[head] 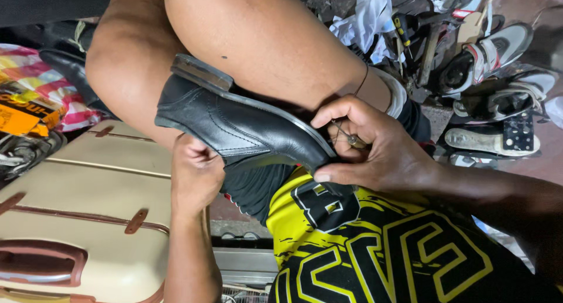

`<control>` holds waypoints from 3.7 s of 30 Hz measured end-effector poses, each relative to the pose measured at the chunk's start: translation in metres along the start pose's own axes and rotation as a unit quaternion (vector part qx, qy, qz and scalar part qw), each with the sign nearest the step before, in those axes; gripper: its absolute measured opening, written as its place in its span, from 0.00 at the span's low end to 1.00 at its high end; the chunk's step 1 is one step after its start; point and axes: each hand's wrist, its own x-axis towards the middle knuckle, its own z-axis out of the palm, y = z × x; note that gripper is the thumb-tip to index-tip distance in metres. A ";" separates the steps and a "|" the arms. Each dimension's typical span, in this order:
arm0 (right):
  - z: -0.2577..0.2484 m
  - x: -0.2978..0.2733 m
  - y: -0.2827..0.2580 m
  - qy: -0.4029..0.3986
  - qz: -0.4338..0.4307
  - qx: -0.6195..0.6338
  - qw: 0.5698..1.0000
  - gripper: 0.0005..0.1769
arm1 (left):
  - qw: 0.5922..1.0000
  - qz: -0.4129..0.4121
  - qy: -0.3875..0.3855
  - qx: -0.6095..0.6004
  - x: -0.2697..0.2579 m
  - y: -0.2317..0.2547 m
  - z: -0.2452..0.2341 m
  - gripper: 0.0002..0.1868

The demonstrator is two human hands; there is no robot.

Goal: The person stitches the sole of a black shoe using a needle and thread while holding it on their lap. They then apply a liquid substance to the stitched area using a small brush.

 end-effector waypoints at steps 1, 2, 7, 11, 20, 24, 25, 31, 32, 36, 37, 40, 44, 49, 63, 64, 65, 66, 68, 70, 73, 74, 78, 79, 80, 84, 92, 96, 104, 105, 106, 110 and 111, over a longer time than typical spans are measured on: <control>0.002 0.001 -0.001 0.004 0.024 0.003 1.000 0.35 | 0.998 0.042 0.040 0.040 -0.005 -0.010 -0.006 0.13; 0.004 0.000 -0.003 0.007 0.050 0.005 0.999 0.34 | 0.990 0.083 0.078 0.078 -0.013 -0.018 -0.013 0.18; 0.001 0.009 -0.004 -0.008 0.058 0.042 0.997 0.31 | 0.929 0.178 0.321 0.052 -0.045 -0.039 -0.085 0.31; -0.004 0.010 0.004 -0.034 0.041 0.041 0.998 0.32 | 0.900 0.116 0.405 0.112 -0.052 -0.062 -0.109 0.27; -0.016 0.010 0.001 -0.058 0.038 -0.062 0.996 0.35 | 0.927 0.174 0.095 0.317 -0.040 0.032 -0.014 0.14; -0.021 0.013 -0.028 -0.105 0.123 -0.173 0.972 0.48 | 0.908 0.220 -0.127 0.333 0.001 0.032 -0.020 0.15; -0.024 0.012 -0.036 -0.135 0.193 -0.243 0.941 0.52 | 0.923 0.187 -0.152 0.299 0.002 0.033 -0.024 0.15; -0.057 0.013 -0.060 -0.269 0.255 -0.552 0.747 0.62 | 0.977 0.001 -0.159 0.143 0.011 0.029 -0.017 0.16; -0.059 0.012 -0.056 -0.268 0.228 -0.550 0.758 0.59 | 0.979 -0.011 -0.132 0.153 0.010 0.027 -0.014 0.14; -0.052 0.017 -0.027 -0.105 -0.158 -0.335 0.923 0.45 | 0.984 -0.001 -0.085 0.159 0.004 0.011 -0.014 0.11; -0.049 0.018 -0.023 -0.087 -0.195 -0.316 0.924 0.41 | 0.992 -0.005 -0.071 0.104 0.002 0.001 -0.014 0.14; -0.043 0.024 -0.016 -0.083 -0.244 -0.291 0.921 0.29 | 0.999 0.003 -0.032 -0.025 -0.008 -0.029 -0.013 0.17; -0.062 0.021 -0.019 -0.241 0.058 -0.429 0.869 0.16 | 0.999 0.020 -0.016 -0.047 -0.014 -0.050 -0.021 0.25; -0.071 0.020 -0.022 -0.098 -0.154 -0.180 0.967 0.07 | 0.996 -0.048 -0.070 -0.027 -0.015 -0.035 -0.031 0.32; -0.001 0.048 -0.006 -0.022 -0.069 0.217 0.973 0.09 | 0.935 0.042 -0.232 0.267 0.018 0.014 -0.032 0.17; 0.000 0.051 -0.013 -0.021 -0.044 0.207 0.977 0.10 | 0.935 0.057 -0.229 0.265 0.017 0.011 -0.035 0.18; 0.001 0.052 -0.020 -0.019 -0.018 0.197 0.980 0.13 | 0.935 0.071 -0.225 0.264 0.016 0.008 -0.037 0.18; 0.002 0.054 -0.026 -0.014 0.008 0.186 0.982 0.17 | 0.934 0.087 -0.225 0.262 0.016 0.004 -0.039 0.19; -0.001 0.056 -0.036 -0.016 0.006 0.101 0.995 0.19 | 0.947 0.033 -0.217 0.237 0.012 -0.004 -0.041 0.18; -0.002 0.058 -0.040 -0.023 0.005 0.067 0.997 0.20 | 0.955 0.018 -0.198 0.219 0.006 -0.013 -0.041 0.19; -0.002 0.060 -0.034 -0.023 -0.004 0.094 0.995 0.19 | 0.963 0.044 -0.174 0.202 0.003 -0.025 -0.047 0.20; -0.001 0.061 -0.030 -0.022 -0.007 0.102 0.994 0.19 | 0.966 0.037 -0.175 0.189 0.004 -0.027 -0.048 0.20; -0.002 0.055 -0.020 -0.044 0.016 0.210 0.977 0.18 | 0.979 -0.084 -0.164 0.090 0.001 -0.018 -0.048 0.19; -0.006 0.056 -0.017 -0.053 -0.024 0.218 0.974 0.17 | 0.981 -0.079 -0.174 -0.008 0.007 -0.015 -0.046 0.22; -0.008 0.053 -0.014 -0.063 -0.052 0.235 0.969 0.17 | 0.973 -0.089 -0.184 -0.108 0.006 -0.008 -0.047 0.25; -0.005 0.045 -0.002 -0.063 -0.116 0.265 0.955 0.15 | 0.975 -0.033 -0.192 -0.109 0.004 0.016 -0.029 0.28; -0.010 0.029 -0.012 -0.082 -0.179 0.159 0.967 0.04 | 0.987 -0.009 -0.098 -0.126 -0.014 0.012 0.014 0.18; -0.010 0.024 -0.011 -0.050 -0.189 0.039 0.980 0.10 | 0.979 -0.023 -0.057 -0.193 -0.025 -0.003 0.008 0.23; -0.032 0.016 -0.013 0.003 -0.211 -0.143 0.967 0.05 | 0.981 0.020 -0.030 -0.193 -0.028 -0.023 -0.002 0.28; -0.038 0.017 -0.014 0.025 -0.216 -0.192 0.957 0.06 | 0.982 0.020 -0.021 -0.188 -0.028 -0.026 -0.004 0.28; -0.044 0.014 -0.015 0.050 -0.191 -0.181 0.964 0.09 | 0.977 0.021 -0.019 -0.210 -0.028 -0.030 -0.007 0.28; -0.086 0.001 -0.005 0.180 -0.115 -0.154 0.965 0.18 | 0.956 0.035 0.016 -0.290 -0.027 -0.035 -0.018 0.31; -0.096 0.002 0.005 0.215 -0.102 -0.151 0.959 0.21 | 0.949 0.041 0.036 -0.309 -0.028 -0.034 -0.020 0.33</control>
